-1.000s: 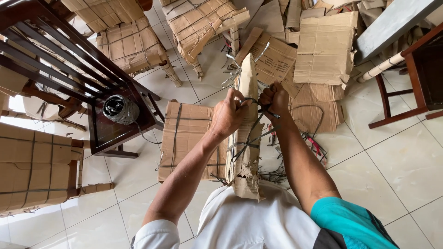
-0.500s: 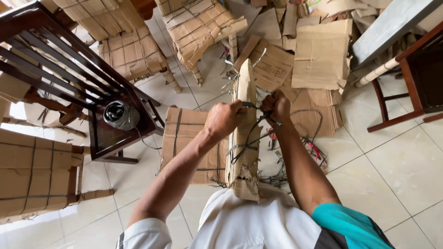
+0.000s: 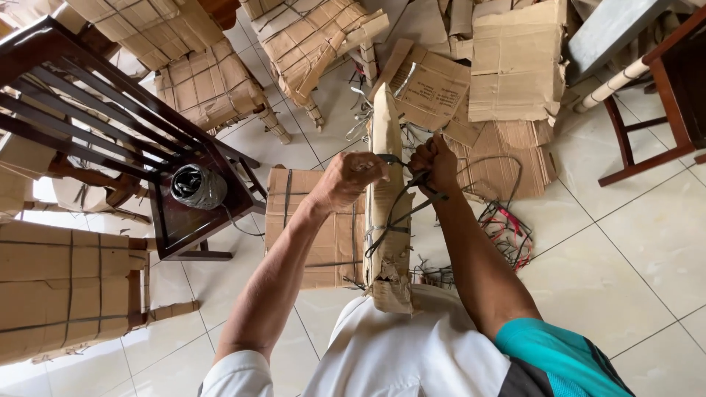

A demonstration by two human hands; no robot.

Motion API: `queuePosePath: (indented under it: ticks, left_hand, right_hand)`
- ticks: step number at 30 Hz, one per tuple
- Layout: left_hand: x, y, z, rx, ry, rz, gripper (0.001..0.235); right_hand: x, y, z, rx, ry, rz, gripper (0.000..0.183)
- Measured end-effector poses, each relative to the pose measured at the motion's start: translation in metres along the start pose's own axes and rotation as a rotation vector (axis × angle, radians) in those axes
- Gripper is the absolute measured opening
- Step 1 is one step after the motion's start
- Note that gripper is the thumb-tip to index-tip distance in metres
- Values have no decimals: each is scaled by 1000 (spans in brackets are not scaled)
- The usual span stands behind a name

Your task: The person unties and removes black plastic straps from a stack of cardboard bundles, then re-ties the bundles using new straps. They sit on the floor to untangle a long strap, then stand to wrap and secure it around the cardboard stack.

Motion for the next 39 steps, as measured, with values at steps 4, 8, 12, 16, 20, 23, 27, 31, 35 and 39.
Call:
queuePosePath:
  ticks: [4, 8, 12, 16, 20, 23, 27, 31, 35, 39]
  left_hand:
    - [-35, -14, -3, -26, 26, -167, 26]
    - [-41, -36, -11, -31, 155, -169, 35]
    - [-9, -69, -22, 32, 260, -146, 23]
    - [-1, -78, -27, 141, 307, -134, 29]
    - [14, -87, -30, 107, 222, -88, 27]
    - [5, -87, -34, 89, -11, -18, 25]
    - [-5, -93, -42, 124, -284, -28, 24]
    - [-5, -97, -50, 91, -477, -42, 17]
    - [-4, -98, -48, 11, -477, -97, 13]
    - [4, -92, -39, 2, -339, -83, 14]
  right_hand:
    - [5, 5, -3, 68, -34, 48, 50]
    - [14, 16, -16, 51, 54, 94, 49]
    - [16, 12, -2, 80, 55, 113, 48]
    - [21, 12, 3, 104, 69, 126, 45]
    - [35, 20, -7, 108, 105, 170, 48]
    - [70, 53, -48, 66, 233, 322, 43]
    - [94, 56, -33, 43, 372, 407, 43]
    - [124, 73, -75, 77, 807, 522, 43]
    - [138, 84, -129, 98, 1357, 661, 39]
    - [157, 132, -177, -214, 1797, 1164, 15]
Point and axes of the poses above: each hand's wrist, its own y-axis away from the middle knuckle, its own z-axis out of the back of the hand, x = y × z, the point moved 9 cm from there along -y, towards the middle knuckle, and after that the axes turned 9 degrees about x, right-handed, at the moved point
